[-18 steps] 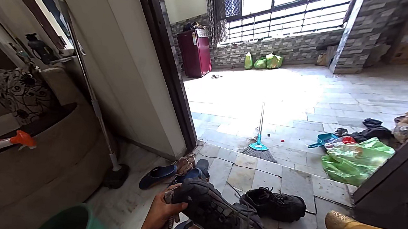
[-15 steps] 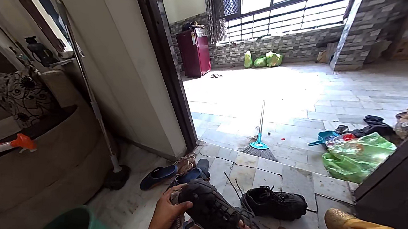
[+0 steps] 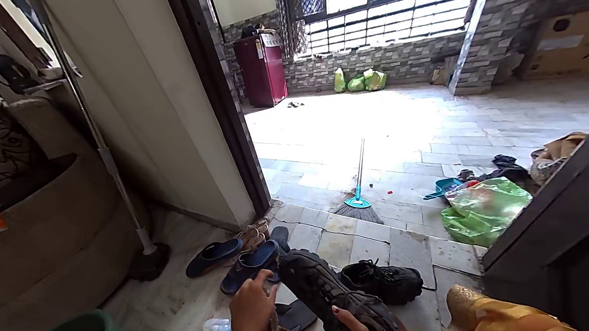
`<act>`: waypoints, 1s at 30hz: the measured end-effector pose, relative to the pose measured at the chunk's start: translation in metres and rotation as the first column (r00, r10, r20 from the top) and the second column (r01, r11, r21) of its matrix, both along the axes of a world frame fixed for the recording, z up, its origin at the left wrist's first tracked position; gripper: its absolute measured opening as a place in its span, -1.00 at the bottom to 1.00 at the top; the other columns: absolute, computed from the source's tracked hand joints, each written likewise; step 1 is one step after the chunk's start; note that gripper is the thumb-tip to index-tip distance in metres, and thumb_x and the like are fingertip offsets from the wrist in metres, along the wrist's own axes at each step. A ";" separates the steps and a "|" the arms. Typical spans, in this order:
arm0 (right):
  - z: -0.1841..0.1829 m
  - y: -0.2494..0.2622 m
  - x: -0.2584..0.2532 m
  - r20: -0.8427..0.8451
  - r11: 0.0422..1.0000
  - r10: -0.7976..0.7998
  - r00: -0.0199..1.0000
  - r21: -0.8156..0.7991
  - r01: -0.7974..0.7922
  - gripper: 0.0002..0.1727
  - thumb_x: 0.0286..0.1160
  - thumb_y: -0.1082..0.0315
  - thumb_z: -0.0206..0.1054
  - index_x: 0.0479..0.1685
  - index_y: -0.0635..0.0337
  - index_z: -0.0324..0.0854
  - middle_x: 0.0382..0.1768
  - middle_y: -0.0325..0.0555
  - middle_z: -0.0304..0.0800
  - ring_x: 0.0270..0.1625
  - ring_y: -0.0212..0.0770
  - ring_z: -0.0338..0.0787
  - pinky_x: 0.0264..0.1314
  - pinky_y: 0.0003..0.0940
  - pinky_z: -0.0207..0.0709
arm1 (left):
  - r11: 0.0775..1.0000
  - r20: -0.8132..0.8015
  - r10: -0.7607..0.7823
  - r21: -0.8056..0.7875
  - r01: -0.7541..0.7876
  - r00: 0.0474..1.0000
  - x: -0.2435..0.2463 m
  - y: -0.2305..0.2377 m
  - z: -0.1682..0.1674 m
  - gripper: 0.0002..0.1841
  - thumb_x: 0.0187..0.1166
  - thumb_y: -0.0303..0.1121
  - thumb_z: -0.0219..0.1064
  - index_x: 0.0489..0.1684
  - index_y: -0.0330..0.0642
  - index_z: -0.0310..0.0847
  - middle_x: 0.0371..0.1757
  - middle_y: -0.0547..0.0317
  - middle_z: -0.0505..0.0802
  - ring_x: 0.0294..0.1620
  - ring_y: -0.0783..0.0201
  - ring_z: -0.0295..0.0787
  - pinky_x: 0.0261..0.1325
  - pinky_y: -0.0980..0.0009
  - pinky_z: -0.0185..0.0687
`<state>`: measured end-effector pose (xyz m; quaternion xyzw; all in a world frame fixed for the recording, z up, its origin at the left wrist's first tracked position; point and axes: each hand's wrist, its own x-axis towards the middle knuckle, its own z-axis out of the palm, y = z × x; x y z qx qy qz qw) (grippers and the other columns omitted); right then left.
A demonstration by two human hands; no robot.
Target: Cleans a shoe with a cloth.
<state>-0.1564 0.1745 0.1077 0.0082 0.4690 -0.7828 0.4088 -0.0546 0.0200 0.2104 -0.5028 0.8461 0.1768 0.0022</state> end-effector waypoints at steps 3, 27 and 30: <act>-0.002 0.000 0.006 0.002 1.000 0.016 1.000 0.006 -0.016 -0.87 0.57 0.42 0.17 -0.19 0.22 0.63 -0.41 -0.19 0.80 -0.35 -0.37 0.79 -0.20 -0.42 0.69 | 0.993 -0.034 -0.043 -0.116 0.039 0.999 -0.007 0.008 -0.015 -0.63 0.66 -0.21 0.35 0.42 0.11 0.74 0.12 -0.16 0.89 0.19 -0.16 0.85 0.22 -0.09 0.68; -0.014 -0.002 0.010 0.069 0.982 0.074 0.995 0.166 -0.085 -0.85 0.63 0.35 0.24 -0.17 0.25 0.65 -0.40 -0.15 0.75 -0.31 -0.32 0.74 -0.17 -0.33 0.63 | 0.908 -0.604 -0.199 -0.409 -0.086 0.772 0.018 -0.011 0.001 -0.87 0.39 -0.44 0.52 -0.23 -0.26 0.94 -0.22 -0.10 0.95 -0.15 -0.16 0.87 -0.04 -0.18 0.65; -0.020 -0.002 0.010 0.089 0.968 0.104 0.991 0.219 -0.122 -0.84 0.62 0.34 0.28 -0.16 0.27 0.65 -0.41 -0.14 0.72 -0.33 -0.31 0.71 -0.18 -0.32 0.61 | 0.887 -0.660 -0.182 -0.430 -0.168 0.729 0.017 -0.010 0.006 -0.85 0.39 -0.42 0.49 -0.23 -0.27 0.94 -0.23 -0.08 0.95 -0.19 -0.12 0.84 -0.08 -0.12 0.62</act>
